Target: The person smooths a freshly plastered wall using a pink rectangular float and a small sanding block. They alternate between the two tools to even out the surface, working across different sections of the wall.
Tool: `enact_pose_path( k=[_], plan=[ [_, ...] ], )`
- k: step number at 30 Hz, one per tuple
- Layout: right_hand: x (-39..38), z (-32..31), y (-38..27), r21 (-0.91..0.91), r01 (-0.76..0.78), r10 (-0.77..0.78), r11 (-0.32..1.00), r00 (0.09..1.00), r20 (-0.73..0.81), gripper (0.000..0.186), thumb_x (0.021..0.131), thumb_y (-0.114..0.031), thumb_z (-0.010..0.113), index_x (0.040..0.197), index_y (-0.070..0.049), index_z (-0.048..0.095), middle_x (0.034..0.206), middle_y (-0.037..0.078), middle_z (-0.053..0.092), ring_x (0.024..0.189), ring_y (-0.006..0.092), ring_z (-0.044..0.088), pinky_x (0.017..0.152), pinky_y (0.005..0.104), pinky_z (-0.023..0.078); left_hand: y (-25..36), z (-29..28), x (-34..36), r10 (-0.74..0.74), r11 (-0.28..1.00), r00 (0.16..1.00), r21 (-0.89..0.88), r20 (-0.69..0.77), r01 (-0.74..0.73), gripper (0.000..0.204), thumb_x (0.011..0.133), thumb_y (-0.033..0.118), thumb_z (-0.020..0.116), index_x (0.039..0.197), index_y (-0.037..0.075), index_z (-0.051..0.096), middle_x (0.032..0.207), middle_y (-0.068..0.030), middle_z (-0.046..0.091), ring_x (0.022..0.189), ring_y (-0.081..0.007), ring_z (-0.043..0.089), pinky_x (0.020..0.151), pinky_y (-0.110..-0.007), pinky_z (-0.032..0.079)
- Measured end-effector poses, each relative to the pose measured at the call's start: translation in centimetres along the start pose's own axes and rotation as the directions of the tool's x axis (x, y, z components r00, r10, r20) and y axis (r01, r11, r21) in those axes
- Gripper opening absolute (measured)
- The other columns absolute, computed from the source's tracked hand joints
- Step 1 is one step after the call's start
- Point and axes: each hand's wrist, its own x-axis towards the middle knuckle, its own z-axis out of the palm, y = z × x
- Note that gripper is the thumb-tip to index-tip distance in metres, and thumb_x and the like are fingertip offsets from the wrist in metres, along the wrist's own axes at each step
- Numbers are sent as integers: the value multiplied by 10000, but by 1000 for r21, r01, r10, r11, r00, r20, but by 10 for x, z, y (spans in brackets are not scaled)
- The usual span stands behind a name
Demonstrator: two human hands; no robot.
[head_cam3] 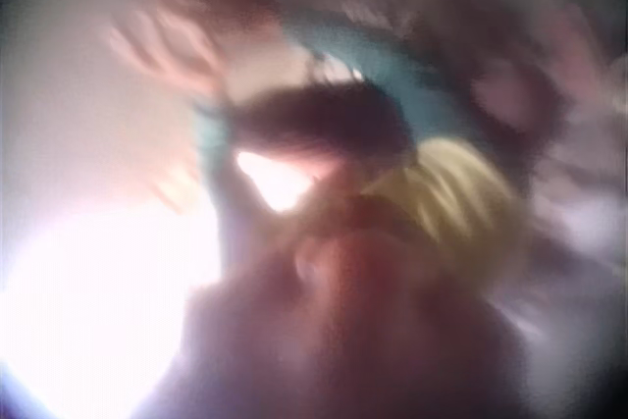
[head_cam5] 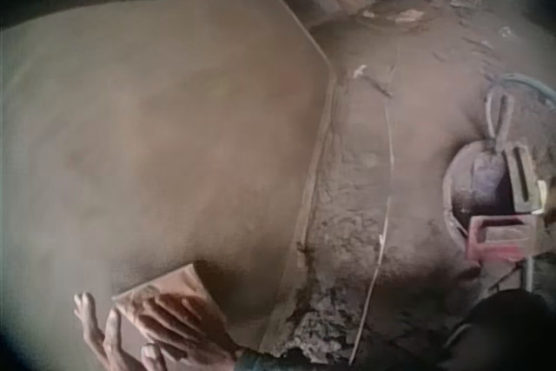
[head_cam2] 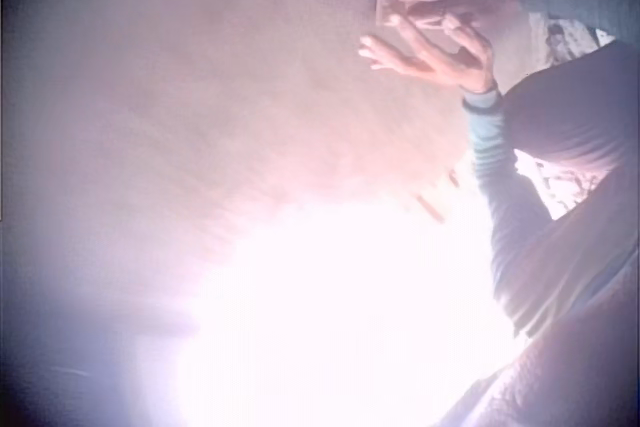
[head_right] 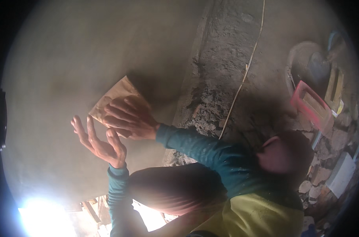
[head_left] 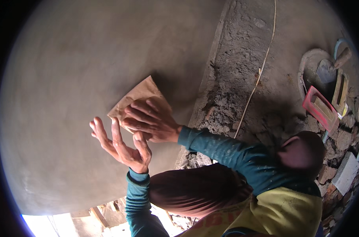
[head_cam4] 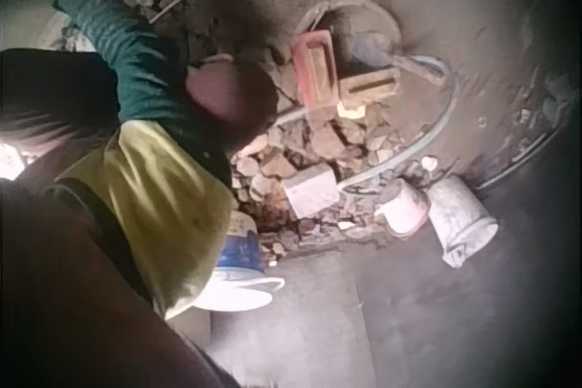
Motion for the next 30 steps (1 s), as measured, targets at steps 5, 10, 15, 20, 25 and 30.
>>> enact_pose_path(
  k=[5,10,15,20,25,30],
  plan=[
    [57,-29,97,-116,-194,182,974,978,-106,698,1074,-564,534,1686,-256,396,1786,155,254,1654,352,215,1322,584,129,-10,-32,-13,-100,990,994,108,39,96,538,1058,319,591,1500,13,598,1664,-283,416,1589,-479,322,1290,-660,198],
    [11,-55,203,279,-758,808,589,563,-176,797,1132,-594,354,1727,-80,221,1778,281,121,1657,444,71,1335,594,39,-6,-24,-1,-84,995,996,54,32,82,525,1056,310,599,1487,9,611,1658,-268,435,1588,-473,328,1290,-654,209],
    [-76,12,21,-208,-637,641,742,766,-59,802,1136,-549,369,1744,-92,115,1793,266,-16,1659,455,-61,1321,642,-2,4,-4,8,-5,1000,996,-23,93,7,505,1034,271,608,1479,33,628,1653,-267,446,1586,-484,330,1284,-679,197],
    [8,-18,116,4,-750,739,661,650,-175,847,1130,-614,344,1718,-25,188,1790,275,39,1664,445,9,1334,584,43,4,-12,-7,23,1000,982,-6,187,-22,451,1080,298,562,1456,67,651,1622,-218,488,1586,-439,354,1283,-667,260],
    [-83,15,66,156,-923,936,352,342,-88,907,1122,-650,311,1734,-38,39,1779,295,-81,1661,425,-101,1343,567,0,-2,-7,-5,-40,997,978,-59,206,53,454,986,197,634,1415,57,687,1622,-262,487,1576,-488,350,1275,-699,208],
    [-46,4,69,-132,-813,808,568,581,-99,870,1126,-604,323,1728,-19,94,1769,324,-12,1656,462,-39,1338,593,41,1,2,-11,-9,997,967,-77,255,29,414,993,202,638,1375,65,716,1604,-255,506,1569,-475,368,1274,-695,220]
  ],
)
